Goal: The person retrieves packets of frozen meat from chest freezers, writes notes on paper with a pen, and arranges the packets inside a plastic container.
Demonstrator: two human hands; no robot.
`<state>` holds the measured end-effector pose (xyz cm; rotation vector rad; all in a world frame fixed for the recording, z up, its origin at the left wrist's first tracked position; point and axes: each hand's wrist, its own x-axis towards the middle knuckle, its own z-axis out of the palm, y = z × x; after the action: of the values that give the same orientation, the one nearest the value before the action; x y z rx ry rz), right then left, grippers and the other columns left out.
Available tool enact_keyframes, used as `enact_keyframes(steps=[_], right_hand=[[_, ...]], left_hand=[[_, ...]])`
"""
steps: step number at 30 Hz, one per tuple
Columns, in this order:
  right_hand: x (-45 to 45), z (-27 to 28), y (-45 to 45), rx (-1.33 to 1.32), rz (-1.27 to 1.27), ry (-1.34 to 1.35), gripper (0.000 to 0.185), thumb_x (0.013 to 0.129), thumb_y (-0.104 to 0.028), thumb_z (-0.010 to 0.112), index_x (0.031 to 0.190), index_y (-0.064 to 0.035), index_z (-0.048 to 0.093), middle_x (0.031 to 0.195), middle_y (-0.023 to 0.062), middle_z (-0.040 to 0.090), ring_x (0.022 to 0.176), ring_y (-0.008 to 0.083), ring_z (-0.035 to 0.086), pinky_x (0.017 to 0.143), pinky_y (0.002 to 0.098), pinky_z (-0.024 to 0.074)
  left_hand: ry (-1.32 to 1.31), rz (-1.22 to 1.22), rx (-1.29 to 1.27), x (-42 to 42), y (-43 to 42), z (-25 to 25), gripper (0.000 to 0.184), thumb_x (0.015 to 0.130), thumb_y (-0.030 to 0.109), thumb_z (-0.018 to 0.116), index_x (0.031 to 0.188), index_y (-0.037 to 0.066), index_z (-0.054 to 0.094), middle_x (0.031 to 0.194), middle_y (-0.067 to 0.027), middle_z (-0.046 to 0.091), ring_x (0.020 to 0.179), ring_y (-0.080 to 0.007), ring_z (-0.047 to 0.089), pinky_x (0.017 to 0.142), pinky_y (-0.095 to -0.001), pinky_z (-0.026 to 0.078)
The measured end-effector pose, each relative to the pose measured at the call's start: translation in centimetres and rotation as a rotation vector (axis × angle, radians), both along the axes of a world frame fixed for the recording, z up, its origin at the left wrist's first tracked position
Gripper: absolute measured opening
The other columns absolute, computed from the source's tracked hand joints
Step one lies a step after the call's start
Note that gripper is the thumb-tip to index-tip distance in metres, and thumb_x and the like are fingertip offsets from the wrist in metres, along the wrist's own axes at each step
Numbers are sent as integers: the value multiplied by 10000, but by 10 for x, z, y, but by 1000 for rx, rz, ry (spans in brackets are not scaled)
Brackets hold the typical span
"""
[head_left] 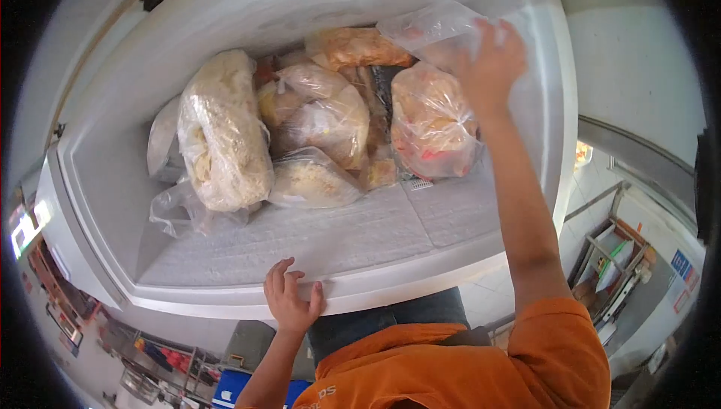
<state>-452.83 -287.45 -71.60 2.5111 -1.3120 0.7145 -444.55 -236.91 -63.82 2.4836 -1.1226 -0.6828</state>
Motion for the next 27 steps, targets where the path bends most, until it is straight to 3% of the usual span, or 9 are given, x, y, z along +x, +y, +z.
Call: enact_keyframes(steps=[2, 4, 7, 10, 12, 14, 19, 22, 27], right_hand=[[36, -8, 34, 157, 381, -7, 436, 770, -156, 740, 1202, -158, 687, 1271, 141, 627, 1137, 388, 614, 928, 503, 510], [73, -74, 49, 534, 566, 59, 405, 812, -146, 703, 1216, -166, 690, 1242, 151, 647, 1093, 395, 637, 963, 509, 506], [126, -172, 39, 431, 602, 516, 384, 891, -141, 631, 1269, -178, 679, 1251, 138, 663, 1103, 381, 660, 983, 505, 508], [157, -223, 34, 373, 639, 647, 369, 950, -170, 566, 1305, -186, 665, 1303, 128, 655, 1228, 383, 616, 1030, 534, 484], [161, -293, 26, 254, 761, 536, 376, 970, -193, 544, 1331, -188, 650, 1338, 147, 641, 1290, 393, 574, 1058, 568, 454], [171, -313, 32, 189, 807, 524, 390, 978, -228, 537, 1353, -191, 638, 1365, 166, 626, 1331, 407, 539, 1079, 597, 426], [187, -282, 40, 104, 762, 726, 443, 957, -350, 568, 1366, -192, 633, 1390, 198, 602, 1316, 438, 535, 1082, 628, 405], [185, -296, 34, 30, 680, 532, 430, 929, -381, 605, 1303, -176, 657, 1354, 208, 616, 1291, 462, 543, 1074, 633, 404], [139, -199, 16, 263, 577, 296, 413, 917, -329, 634, 1284, -140, 645, 1376, 237, 605, 1213, 439, 614, 1001, 582, 492]], left_hand=[[-3, 9, 5, 1, 1, -1, 327, 803, 292, 757, 980, 63, 603, 1285, -177, 612, 1220, -416, 557, 1000, -518, 424], [-12, 11, 3, 3, -1, -1, 327, 800, 297, 760, 968, 61, 606, 1280, -177, 616, 1214, -413, 565, 995, -513, 431], [-6, 33, -2, 2, 1, 0, 320, 796, 296, 758, 949, 61, 602, 1266, -193, 613, 1190, -419, 569, 983, -521, 436], [-14, 63, -4, 3, 1, -1, 306, 794, 299, 757, 929, 68, 610, 1238, -173, 635, 1169, -406, 595, 966, -509, 455], [-23, 70, -4, 6, 3, -3, 298, 791, 301, 759, 919, 73, 615, 1216, -156, 652, 1155, -395, 614, 956, -497, 467], [-27, 78, -4, 5, 5, -6, 295, 787, 302, 760, 913, 77, 615, 1194, -151, 662, 1136, -390, 626, 949, -492, 473], [17, 99, 19, 5, 2, -5, 288, 768, 286, 758, 894, 75, 606, 1162, -153, 665, 1108, -389, 631, 920, -490, 479], [21, 105, 1, 5, 2, -8, 273, 768, 258, 744, 887, 60, 599, 1173, -169, 657, 1101, -409, 621, 925, -506, 473], [2, 98, -18, 5, 5, -6, 275, 780, 257, 747, 885, 55, 592, 1161, -165, 667, 1098, -402, 626, 920, -498, 476]])
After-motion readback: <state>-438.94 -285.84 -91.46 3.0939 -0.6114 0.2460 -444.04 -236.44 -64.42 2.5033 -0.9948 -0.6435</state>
